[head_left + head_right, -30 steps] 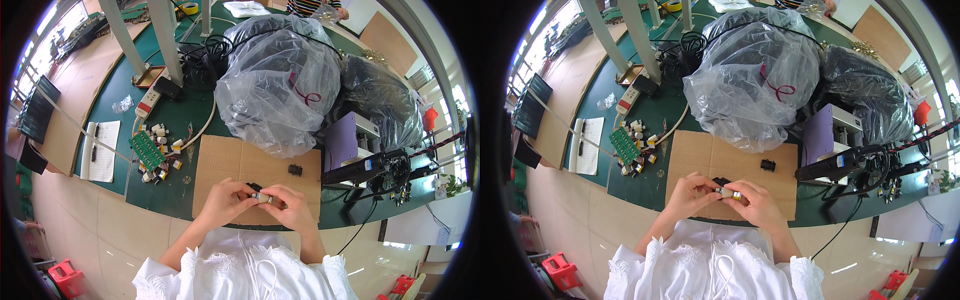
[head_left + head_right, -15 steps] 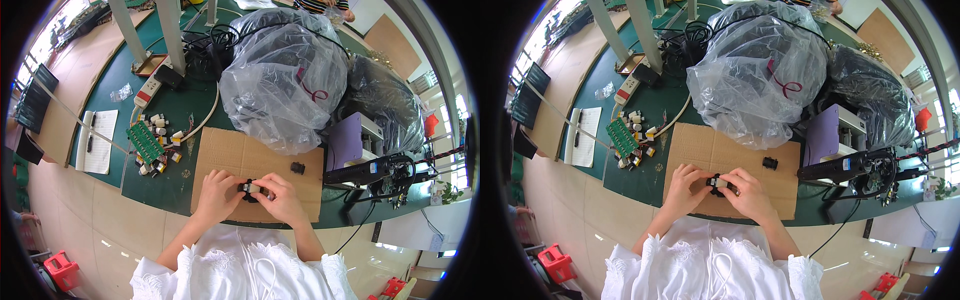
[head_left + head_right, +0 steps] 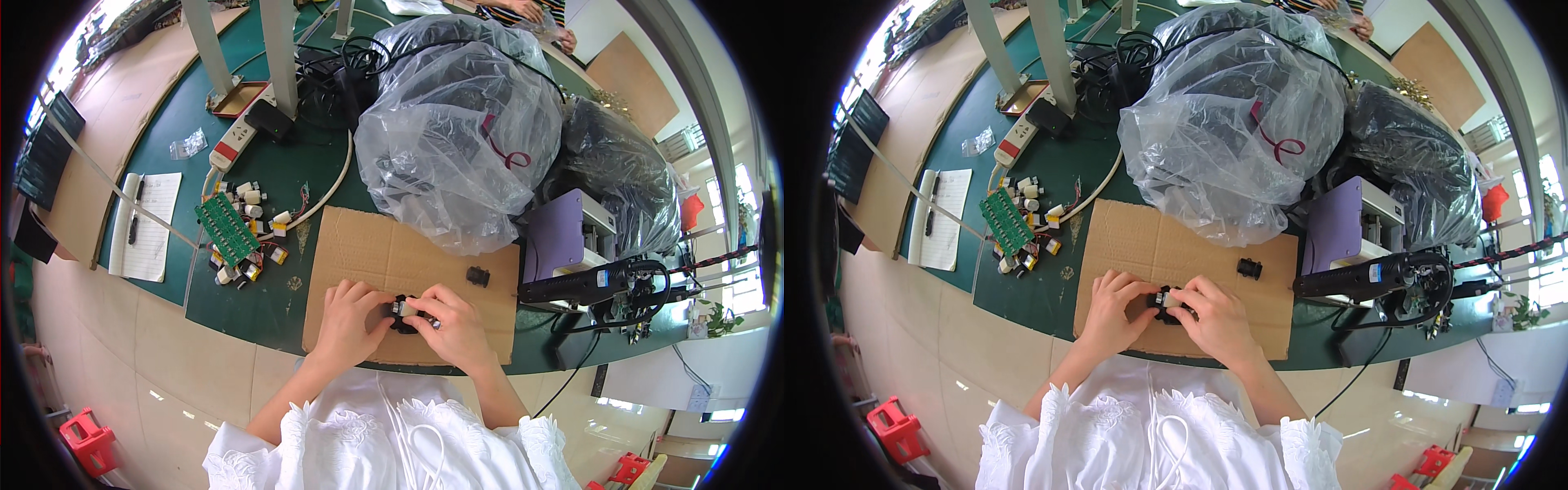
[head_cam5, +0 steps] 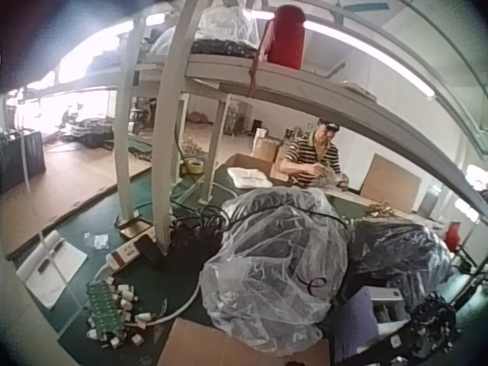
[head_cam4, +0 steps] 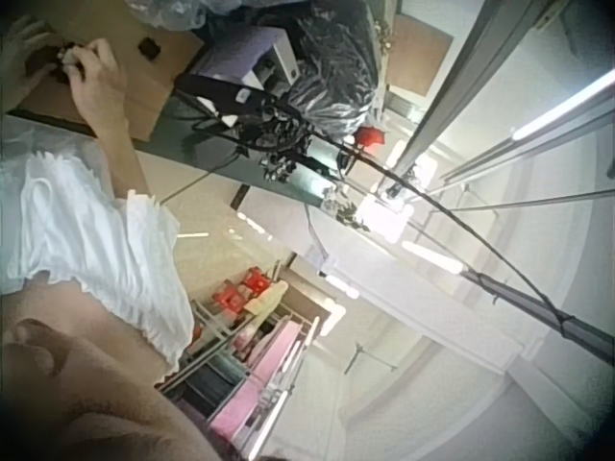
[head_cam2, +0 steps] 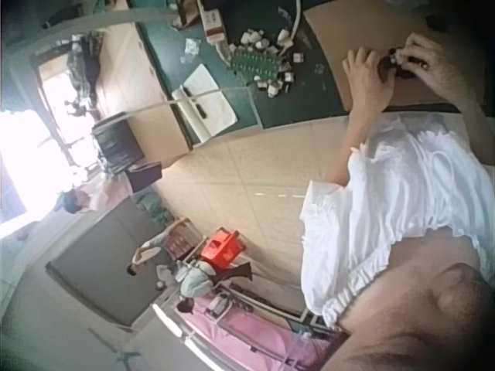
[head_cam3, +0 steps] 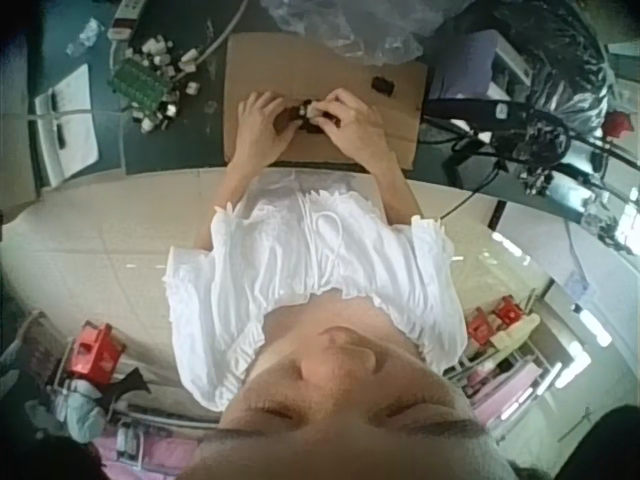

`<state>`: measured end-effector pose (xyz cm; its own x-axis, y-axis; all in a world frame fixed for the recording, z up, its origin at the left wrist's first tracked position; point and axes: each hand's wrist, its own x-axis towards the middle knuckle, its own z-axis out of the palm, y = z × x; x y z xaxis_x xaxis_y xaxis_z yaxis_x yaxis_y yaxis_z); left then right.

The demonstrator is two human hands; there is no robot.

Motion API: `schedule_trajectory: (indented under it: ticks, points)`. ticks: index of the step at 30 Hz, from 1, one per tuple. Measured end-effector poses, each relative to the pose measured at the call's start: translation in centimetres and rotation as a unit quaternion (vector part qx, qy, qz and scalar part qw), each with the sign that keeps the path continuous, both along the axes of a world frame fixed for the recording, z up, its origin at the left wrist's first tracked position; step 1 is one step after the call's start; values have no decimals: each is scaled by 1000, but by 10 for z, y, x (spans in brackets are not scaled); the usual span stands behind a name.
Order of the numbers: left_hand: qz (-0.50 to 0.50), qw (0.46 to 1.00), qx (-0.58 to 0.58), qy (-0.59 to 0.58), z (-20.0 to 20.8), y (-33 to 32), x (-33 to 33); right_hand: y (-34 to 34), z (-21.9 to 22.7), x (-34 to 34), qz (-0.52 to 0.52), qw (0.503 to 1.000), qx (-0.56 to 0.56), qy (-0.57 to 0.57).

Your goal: Assemble small electronic components into a plastic housing and secure them using an electric screwdriver.

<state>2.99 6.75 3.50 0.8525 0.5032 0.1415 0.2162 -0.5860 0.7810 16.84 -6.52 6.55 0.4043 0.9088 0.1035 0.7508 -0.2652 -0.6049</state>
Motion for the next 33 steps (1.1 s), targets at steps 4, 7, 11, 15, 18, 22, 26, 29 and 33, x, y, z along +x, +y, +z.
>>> schedule_trajectory:
  ticks: [4, 7, 11, 15, 18, 22, 26, 29, 33]
  points:
    - [2, 1000, -2, -7, -2, 0, 1, -4, -4, -4, -17, 1000, 9, 4]
    - [-3, 1000, -6, -3, 0, 1, 2, -4, -2, -5, -33, 999, -2, 26]
    - [-6, 1000, -2, 0, -2, 3, 0, 0, 3, -6, -35, 998, 2, 47]
    - [-10, 1000, -6, 3, -3, 3, 1, -3, 1, -2, -12, 999, -15, 34]
    - [-14, 1000, -5, 4, -2, 3, 1, -2, 0, 0, 6, 1000, -14, 2]
    - [-17, 1000, 1, 1, -1, 5, 2, -2, -4, 3, 17, 999, -11, 28]
    - [-19, 1000, -13, 9, 1, 6, 2, 1, -1, 11, 28, 987, -10, 156]
    - [-17, 1000, -21, 1, 2, 5, 2, 1, 2, 18, 25, 986, -39, 159]
    - [12, 1000, -11, -9, -2, 2, 6, 6, 6, 19, -24, 978, -96, 186]
